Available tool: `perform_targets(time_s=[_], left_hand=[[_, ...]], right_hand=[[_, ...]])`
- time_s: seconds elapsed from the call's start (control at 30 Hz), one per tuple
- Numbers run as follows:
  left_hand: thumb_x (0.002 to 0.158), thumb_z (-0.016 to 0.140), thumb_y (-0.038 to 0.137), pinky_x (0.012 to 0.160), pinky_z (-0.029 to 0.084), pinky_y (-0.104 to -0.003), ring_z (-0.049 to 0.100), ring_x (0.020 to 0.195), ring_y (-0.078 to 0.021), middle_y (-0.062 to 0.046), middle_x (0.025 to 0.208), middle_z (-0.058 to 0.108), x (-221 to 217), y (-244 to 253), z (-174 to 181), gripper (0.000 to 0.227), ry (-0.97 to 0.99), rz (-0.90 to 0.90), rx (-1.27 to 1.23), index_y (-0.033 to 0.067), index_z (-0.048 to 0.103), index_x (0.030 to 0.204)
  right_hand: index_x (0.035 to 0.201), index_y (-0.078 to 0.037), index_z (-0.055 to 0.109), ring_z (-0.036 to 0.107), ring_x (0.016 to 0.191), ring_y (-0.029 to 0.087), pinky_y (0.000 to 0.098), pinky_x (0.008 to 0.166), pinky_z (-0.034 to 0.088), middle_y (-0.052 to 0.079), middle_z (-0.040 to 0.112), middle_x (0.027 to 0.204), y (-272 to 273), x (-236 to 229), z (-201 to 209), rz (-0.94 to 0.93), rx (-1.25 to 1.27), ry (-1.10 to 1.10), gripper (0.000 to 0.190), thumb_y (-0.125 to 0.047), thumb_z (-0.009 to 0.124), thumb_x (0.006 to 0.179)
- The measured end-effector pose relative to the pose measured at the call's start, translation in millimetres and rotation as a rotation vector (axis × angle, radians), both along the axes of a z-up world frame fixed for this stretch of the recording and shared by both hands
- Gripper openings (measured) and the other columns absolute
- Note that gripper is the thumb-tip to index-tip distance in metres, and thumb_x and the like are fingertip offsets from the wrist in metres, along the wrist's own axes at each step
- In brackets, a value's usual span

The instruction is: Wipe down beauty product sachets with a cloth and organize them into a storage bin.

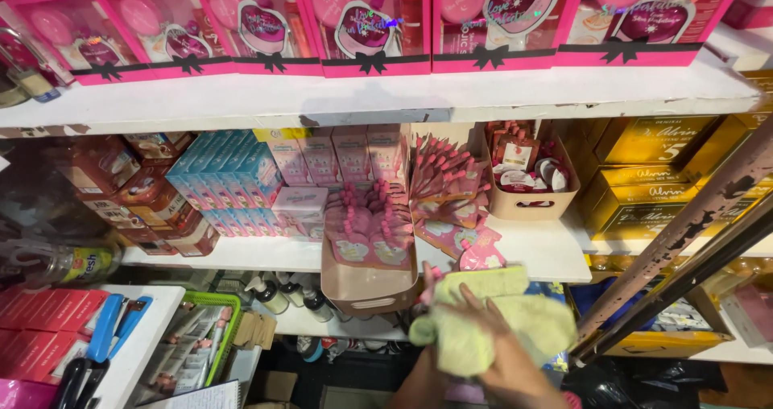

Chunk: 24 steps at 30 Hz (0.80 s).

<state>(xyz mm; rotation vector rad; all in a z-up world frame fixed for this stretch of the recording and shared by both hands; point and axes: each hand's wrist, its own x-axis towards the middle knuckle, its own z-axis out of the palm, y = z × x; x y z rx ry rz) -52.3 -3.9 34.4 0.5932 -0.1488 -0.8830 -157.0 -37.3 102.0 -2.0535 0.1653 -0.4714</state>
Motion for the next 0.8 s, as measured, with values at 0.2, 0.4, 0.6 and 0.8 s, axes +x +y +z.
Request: perform_targets(time_s=[0.2, 0.4, 0.6, 0.8], left_hand=[[0.098, 0.046, 0.058, 0.110, 0.044, -0.041, 0.059, 0.128, -0.0229, -0.008, 0.144, 0.058, 15.2, 6.2, -41.9, 0.070, 0.073, 0.017, -0.217, 0.0086, 0.048, 0.148], [0.103, 0.044, 0.048, 0.119, 0.040, -0.039, 0.054, 0.138, -0.0219, -0.007, 0.151, 0.054, -20.3, 25.5, 18.2, 0.063, -0.052, -0.067, -0.262, 0.0085, 0.045, 0.152], [0.111, 0.038, 0.024, 0.129, 0.025, -0.038, 0.035, 0.155, -0.0263, -0.016, 0.168, 0.030, 27.2, -1.7, -172.6, 0.062, -1.441, 0.334, 0.480, -0.0015, 0.013, 0.161], [0.104, 0.058, 0.021, 0.130, 0.014, -0.048, 0.015, 0.159, -0.0436, -0.028, 0.170, 0.016, 50.5, 52.0, -35.7, 0.071, -1.647, 0.605, 0.440, -0.0011, 0.023, 0.162]], right_hand=[[0.153, -0.007, 0.042, 0.026, 0.158, 0.032, 0.0539, 0.129, 0.007, 0.016, 0.038, 0.165, -5.2, 21.9, -27.7, -0.009, -0.272, -0.267, 0.065, -0.022, 0.057, 0.092], [0.145, 0.000, 0.047, 0.022, 0.154, 0.043, 0.0542, 0.126, 0.010, 0.031, 0.030, 0.163, -31.6, 54.5, 14.3, -0.420, -0.620, -0.487, 0.057, -0.020, 0.053, 0.091], [0.138, 0.006, 0.063, 0.060, 0.116, 0.027, 0.0414, 0.098, 0.047, 0.016, 0.069, 0.126, -35.6, 62.5, -26.5, -0.296, 0.825, 0.031, 0.052, -0.028, 0.055, 0.099], [0.137, 0.002, 0.052, 0.060, 0.123, 0.021, 0.0319, 0.105, 0.042, 0.012, 0.066, 0.129, 15.2, 43.0, 62.6, -0.064, 0.102, -0.268, 0.070, -0.004, 0.074, 0.070]])
